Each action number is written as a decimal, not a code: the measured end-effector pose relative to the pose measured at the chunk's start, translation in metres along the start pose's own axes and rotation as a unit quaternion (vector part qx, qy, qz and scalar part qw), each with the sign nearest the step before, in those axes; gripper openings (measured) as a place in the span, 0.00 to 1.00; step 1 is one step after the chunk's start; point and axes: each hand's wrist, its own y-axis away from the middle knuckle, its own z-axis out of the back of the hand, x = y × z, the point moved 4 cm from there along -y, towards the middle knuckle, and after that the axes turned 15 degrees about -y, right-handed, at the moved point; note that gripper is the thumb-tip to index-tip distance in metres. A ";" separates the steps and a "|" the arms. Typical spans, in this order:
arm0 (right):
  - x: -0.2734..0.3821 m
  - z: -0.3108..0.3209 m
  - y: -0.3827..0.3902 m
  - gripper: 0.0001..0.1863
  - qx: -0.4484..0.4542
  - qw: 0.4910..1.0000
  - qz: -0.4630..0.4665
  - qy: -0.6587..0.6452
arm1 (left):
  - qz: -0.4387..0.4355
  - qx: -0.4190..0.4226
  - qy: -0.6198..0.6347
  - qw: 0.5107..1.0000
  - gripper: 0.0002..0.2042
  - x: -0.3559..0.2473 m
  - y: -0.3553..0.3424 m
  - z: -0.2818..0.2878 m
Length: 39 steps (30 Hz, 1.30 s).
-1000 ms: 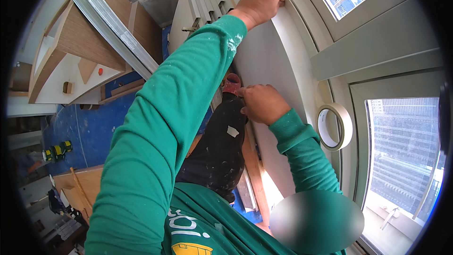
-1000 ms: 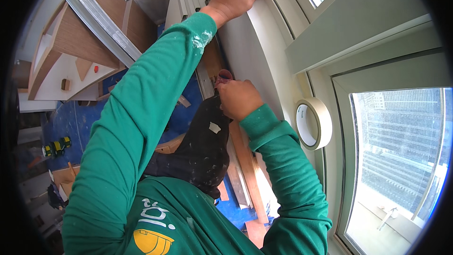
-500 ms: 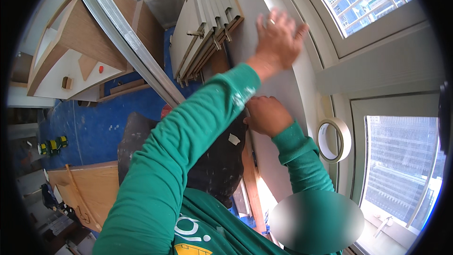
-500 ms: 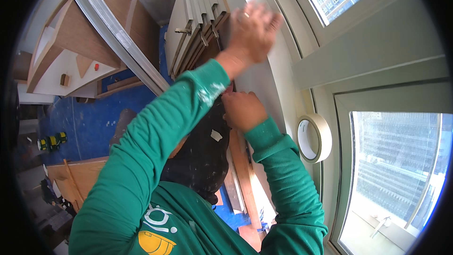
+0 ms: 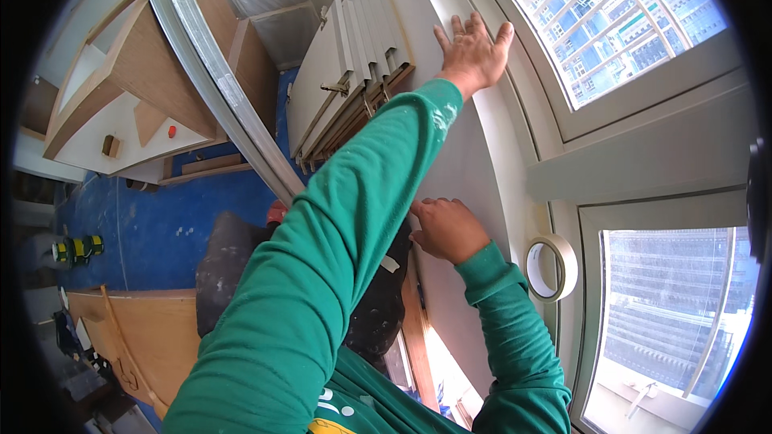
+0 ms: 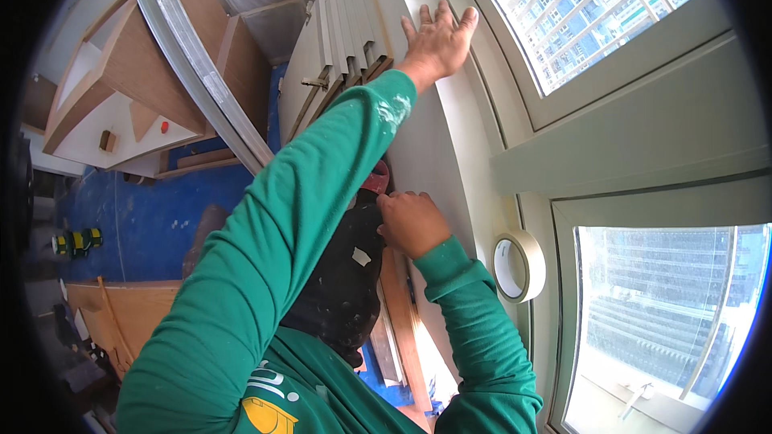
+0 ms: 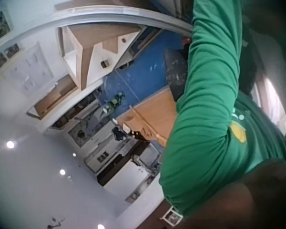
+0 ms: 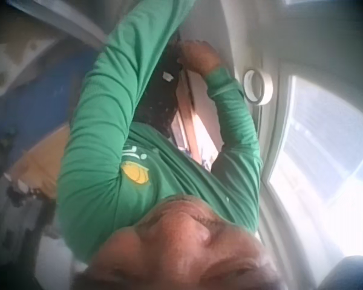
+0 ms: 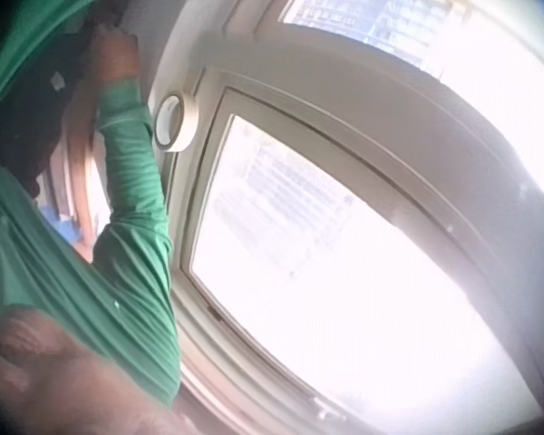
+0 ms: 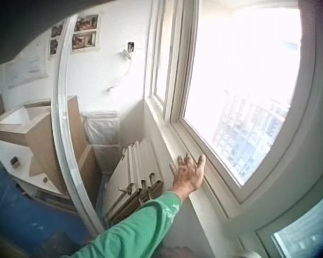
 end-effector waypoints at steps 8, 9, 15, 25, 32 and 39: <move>-0.001 -0.003 0.001 0.21 0.020 1.000 -0.021 0.000 | -0.120 0.036 0.092 0.988 0.25 0.039 0.143 0.080; -0.003 -0.002 0.002 0.21 0.023 0.999 -0.028 0.006 | -0.092 -0.065 0.062 0.992 0.16 0.059 0.161 0.099; -0.011 0.005 -0.003 0.16 -0.032 0.999 -0.017 0.004 | 0.056 0.015 -0.039 0.998 0.09 0.229 0.302 0.199; 0.075 -0.102 0.035 0.22 -0.163 0.971 -0.055 -0.163 | 0.122 0.399 -0.371 0.830 0.28 0.311 0.488 0.293; 0.116 -0.206 0.142 0.25 -0.360 0.904 -0.098 -0.210 | 0.057 0.408 -0.341 0.845 0.27 0.301 0.476 0.292; 0.042 -0.202 0.210 0.21 -0.134 0.946 -0.253 -0.150 | 0.061 0.283 -0.236 0.928 0.25 0.311 0.479 0.308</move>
